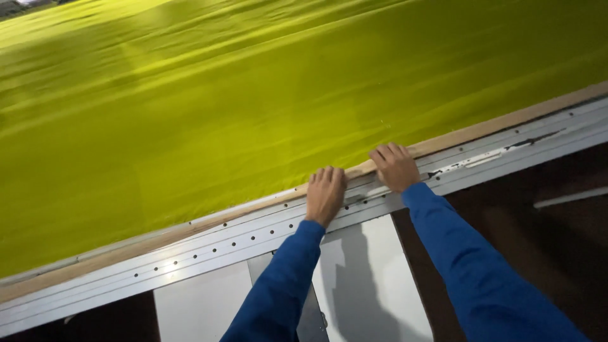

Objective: The person smooths a large yellow fabric sheet on a flatbed machine using a white cylindrical tool, pressing it along the edges and surface. The person then interacts with a touchscreen control panel to adjust settings.

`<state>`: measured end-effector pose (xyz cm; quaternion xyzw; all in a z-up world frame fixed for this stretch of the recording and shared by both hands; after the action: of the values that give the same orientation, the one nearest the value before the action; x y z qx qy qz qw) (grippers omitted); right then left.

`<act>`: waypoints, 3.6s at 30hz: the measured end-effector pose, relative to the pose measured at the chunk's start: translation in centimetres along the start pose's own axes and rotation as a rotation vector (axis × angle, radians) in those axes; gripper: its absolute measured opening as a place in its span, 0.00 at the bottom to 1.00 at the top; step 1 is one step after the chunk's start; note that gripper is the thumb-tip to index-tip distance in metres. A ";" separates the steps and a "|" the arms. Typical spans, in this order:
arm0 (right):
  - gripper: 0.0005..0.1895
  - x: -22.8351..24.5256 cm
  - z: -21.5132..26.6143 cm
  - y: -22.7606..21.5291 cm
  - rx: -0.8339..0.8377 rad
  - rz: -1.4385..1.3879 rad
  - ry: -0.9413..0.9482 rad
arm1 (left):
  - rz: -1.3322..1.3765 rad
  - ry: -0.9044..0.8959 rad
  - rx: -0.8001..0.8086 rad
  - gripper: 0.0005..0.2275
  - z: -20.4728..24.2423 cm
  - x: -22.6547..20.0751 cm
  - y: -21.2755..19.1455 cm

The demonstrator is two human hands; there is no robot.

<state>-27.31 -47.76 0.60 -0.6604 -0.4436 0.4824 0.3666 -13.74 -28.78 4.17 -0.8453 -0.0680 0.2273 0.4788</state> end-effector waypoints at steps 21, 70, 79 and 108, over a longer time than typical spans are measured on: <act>0.15 -2.4 -0.6 -1.2 0.228 -0.767 0.024 | 0.072 -0.207 0.193 0.12 4.8 8.8 -1.7; 0.04 2.4 -0.3 -3.4 -0.115 -0.424 -0.020 | 0.138 -0.093 0.134 0.14 0.7 1.1 2.0; 0.23 1.0 -9.2 2.7 0.174 -0.626 0.073 | 0.109 -0.137 0.181 0.13 0.6 0.2 1.8; 0.32 1.1 -8.9 2.5 0.277 -0.537 0.056 | 0.170 -0.088 -0.003 0.12 1.3 0.8 2.4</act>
<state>-18.04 -48.10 0.38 -0.4762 -0.5223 0.4057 0.5795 -13.88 -28.77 1.30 -0.8381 -0.0172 0.3037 0.4529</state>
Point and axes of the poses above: each hand's wrist, its own z-axis away from the middle knuckle, its own y-axis out of the palm, x = y × z, the point moved 3 cm from there along -z, towards the middle knuckle, and after that the axes turned 12 degrees about -y, right-handed, at the moved point
